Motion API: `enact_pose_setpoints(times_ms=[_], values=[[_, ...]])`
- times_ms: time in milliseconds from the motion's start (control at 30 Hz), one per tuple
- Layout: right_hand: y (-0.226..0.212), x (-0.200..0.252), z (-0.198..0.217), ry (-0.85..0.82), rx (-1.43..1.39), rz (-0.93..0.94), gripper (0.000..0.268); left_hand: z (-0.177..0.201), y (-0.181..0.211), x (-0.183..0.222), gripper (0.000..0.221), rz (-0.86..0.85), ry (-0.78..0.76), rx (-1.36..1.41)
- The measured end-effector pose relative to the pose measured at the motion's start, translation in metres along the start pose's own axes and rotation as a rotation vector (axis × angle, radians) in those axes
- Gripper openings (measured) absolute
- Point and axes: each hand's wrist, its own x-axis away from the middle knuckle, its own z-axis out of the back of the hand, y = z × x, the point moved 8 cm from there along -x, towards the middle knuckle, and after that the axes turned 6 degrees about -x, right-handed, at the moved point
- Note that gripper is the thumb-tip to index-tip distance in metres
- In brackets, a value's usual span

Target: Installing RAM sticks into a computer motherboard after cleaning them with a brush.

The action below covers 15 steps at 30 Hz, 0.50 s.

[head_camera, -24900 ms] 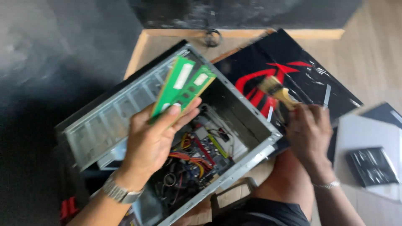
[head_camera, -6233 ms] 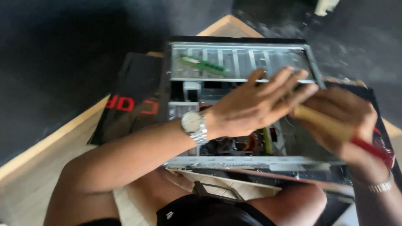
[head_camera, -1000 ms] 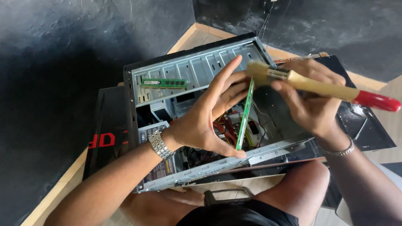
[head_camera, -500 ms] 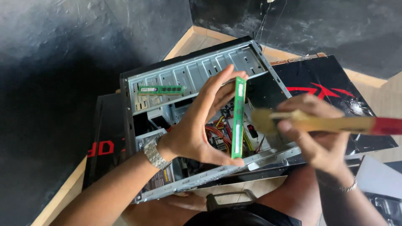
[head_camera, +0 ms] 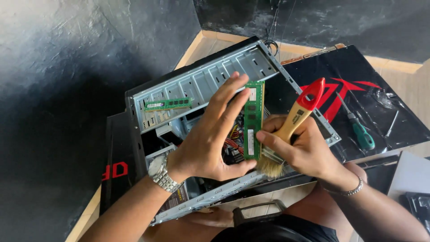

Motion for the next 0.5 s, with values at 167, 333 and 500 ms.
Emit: enact_pose_setpoints(times_ms=[167,333,500], values=[[-0.021,0.000,-0.003,-0.007,0.169,0.187,0.027,-0.014,0.001,-0.001,0.135,-0.054,-0.131,-0.325],[-0.033,-0.001,-0.010,-0.091,0.215,0.248,0.020,-0.011,0.003,-0.006,0.118,0.013,-0.141,-0.222],[-0.031,0.000,-0.007,-0.036,0.264,0.267,0.012,-0.011,0.005,-0.008,0.131,0.039,-0.194,-0.214]])
